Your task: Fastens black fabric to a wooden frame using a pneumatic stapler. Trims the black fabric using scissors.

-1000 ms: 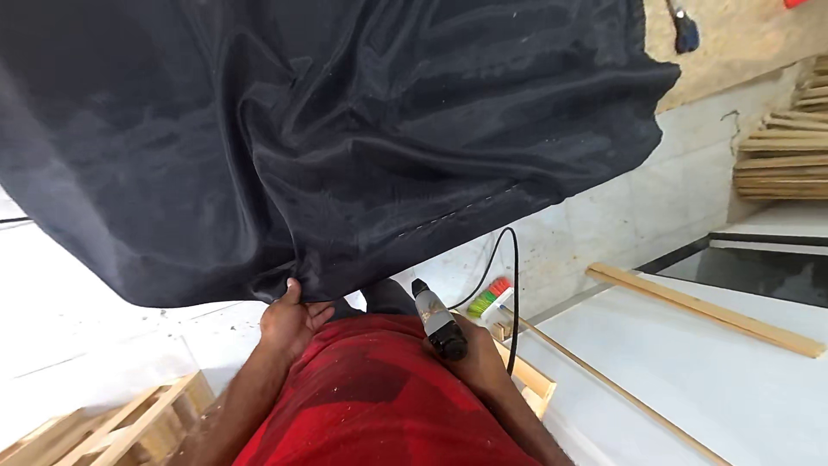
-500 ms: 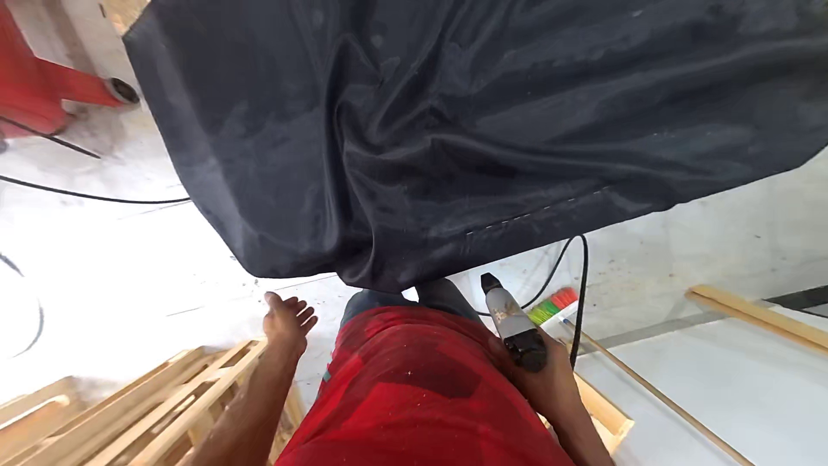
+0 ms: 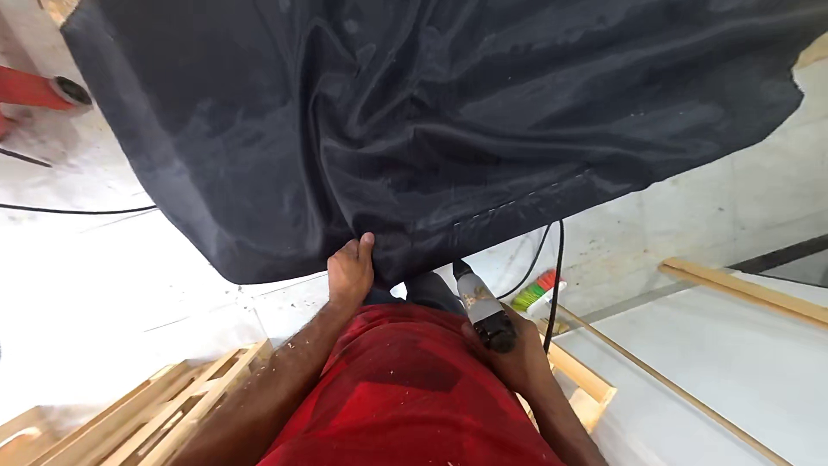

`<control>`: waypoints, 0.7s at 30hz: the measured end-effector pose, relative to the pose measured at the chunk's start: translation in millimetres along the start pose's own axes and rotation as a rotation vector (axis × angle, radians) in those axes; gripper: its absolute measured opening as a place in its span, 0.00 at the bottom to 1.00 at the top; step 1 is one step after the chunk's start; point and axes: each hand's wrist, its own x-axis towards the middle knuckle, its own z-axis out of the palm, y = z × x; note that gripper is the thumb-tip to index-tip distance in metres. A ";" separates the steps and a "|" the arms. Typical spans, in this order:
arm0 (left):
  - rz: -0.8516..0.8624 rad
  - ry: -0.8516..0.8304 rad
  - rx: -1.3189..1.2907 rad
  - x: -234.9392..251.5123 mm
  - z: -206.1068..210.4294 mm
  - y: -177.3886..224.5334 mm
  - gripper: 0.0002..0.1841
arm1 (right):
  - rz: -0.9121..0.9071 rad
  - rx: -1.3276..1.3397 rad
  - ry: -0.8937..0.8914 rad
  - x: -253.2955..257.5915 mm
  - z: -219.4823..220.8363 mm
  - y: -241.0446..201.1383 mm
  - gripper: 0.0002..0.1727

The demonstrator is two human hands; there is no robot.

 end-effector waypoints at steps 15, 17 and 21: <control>0.048 0.103 0.181 21.4 -51.6 -6.7 0.28 | 0.058 0.028 0.019 24.9 8.0 -23.8 0.28; 0.148 0.243 0.167 26.1 -64.6 -11.1 0.23 | 0.068 0.029 0.014 24.8 7.6 -23.8 0.28; 0.435 0.288 0.209 49.1 -71.8 7.2 0.37 | 0.077 0.055 0.019 22.5 8.9 -22.1 0.29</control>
